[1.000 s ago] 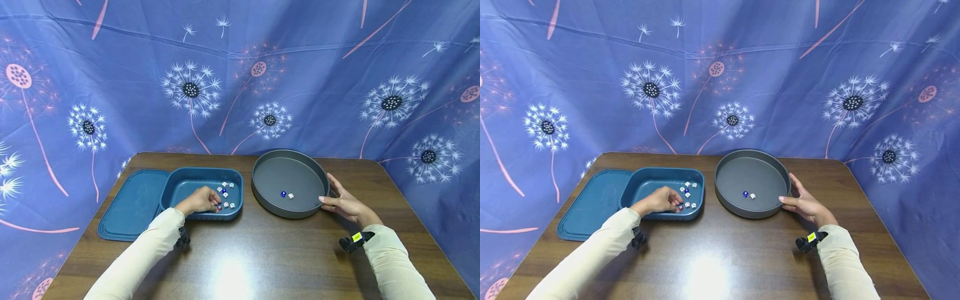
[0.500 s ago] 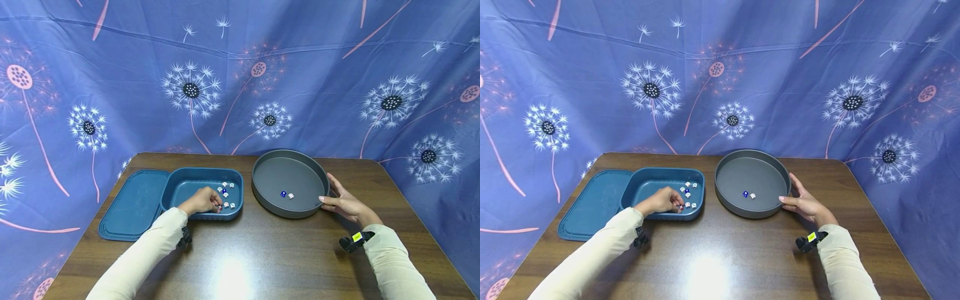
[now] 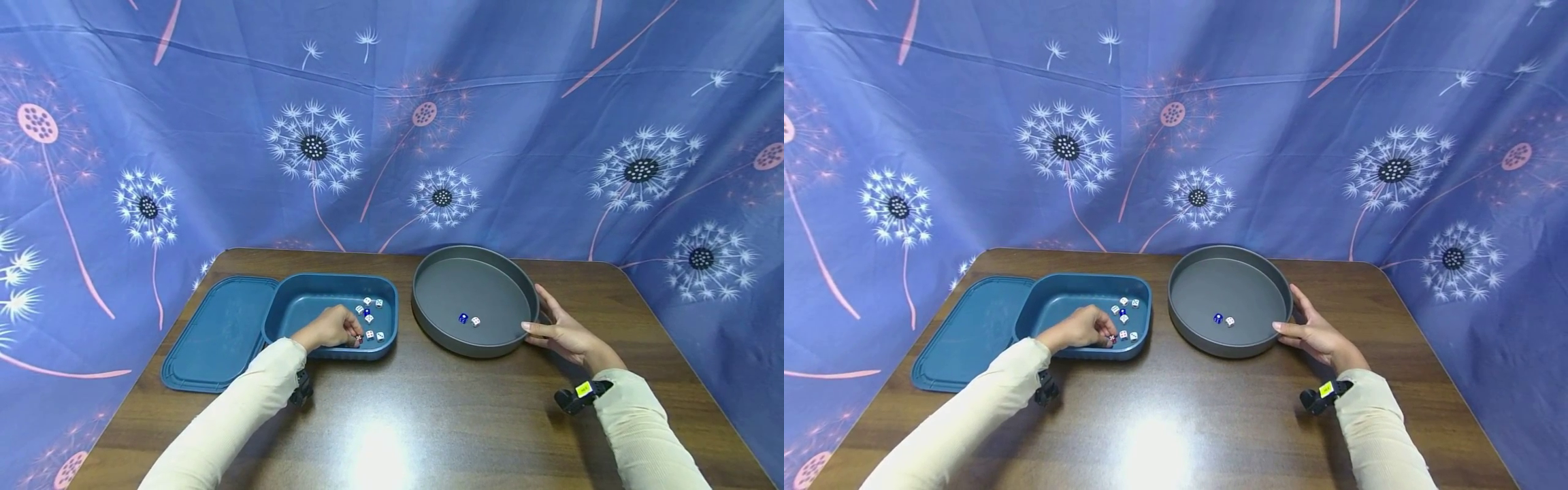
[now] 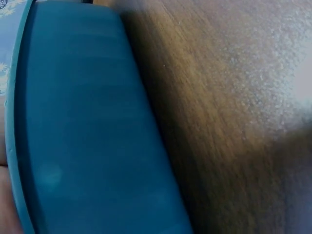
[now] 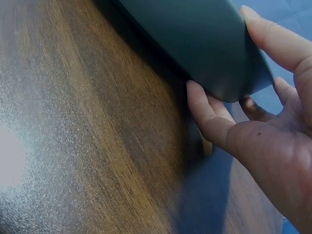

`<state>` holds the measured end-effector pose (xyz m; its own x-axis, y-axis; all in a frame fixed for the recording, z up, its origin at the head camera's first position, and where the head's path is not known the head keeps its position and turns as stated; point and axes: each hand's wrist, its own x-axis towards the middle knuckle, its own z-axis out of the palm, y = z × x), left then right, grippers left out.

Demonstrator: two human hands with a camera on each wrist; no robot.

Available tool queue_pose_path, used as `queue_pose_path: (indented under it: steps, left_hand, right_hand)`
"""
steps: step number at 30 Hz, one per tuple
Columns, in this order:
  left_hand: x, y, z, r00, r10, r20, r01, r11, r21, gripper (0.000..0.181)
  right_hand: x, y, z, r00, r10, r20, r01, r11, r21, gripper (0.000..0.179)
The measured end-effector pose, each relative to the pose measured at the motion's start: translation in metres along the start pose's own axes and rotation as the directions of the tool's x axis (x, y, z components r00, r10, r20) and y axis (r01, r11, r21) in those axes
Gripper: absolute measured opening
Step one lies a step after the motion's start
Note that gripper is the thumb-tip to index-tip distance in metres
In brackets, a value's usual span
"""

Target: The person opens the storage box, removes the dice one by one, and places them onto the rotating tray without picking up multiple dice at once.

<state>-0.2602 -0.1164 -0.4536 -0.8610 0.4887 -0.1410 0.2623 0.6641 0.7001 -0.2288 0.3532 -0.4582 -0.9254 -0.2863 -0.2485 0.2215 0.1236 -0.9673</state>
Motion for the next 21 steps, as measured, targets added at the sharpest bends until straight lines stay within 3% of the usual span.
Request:
queue_pose_path:
  steps: [10, 21]
  left_hand:
    - [-0.002, 0.006, -0.012, 1.000, 0.009, 0.013, -0.009, 1.000, 0.007, 0.010]
    - [0.009, 0.041, -0.026, 0.996, 0.085, -0.032, -0.083, 0.995, 0.062, 0.007]
  right_hand:
    - [0.000, -0.001, 0.001, 1.000, 0.005, -0.005, -0.005, 1.000, 0.001, 0.104]
    - [0.001, 0.001, -0.001, 1.000, 0.004, -0.007, -0.004, 1.000, 0.014, 0.104]
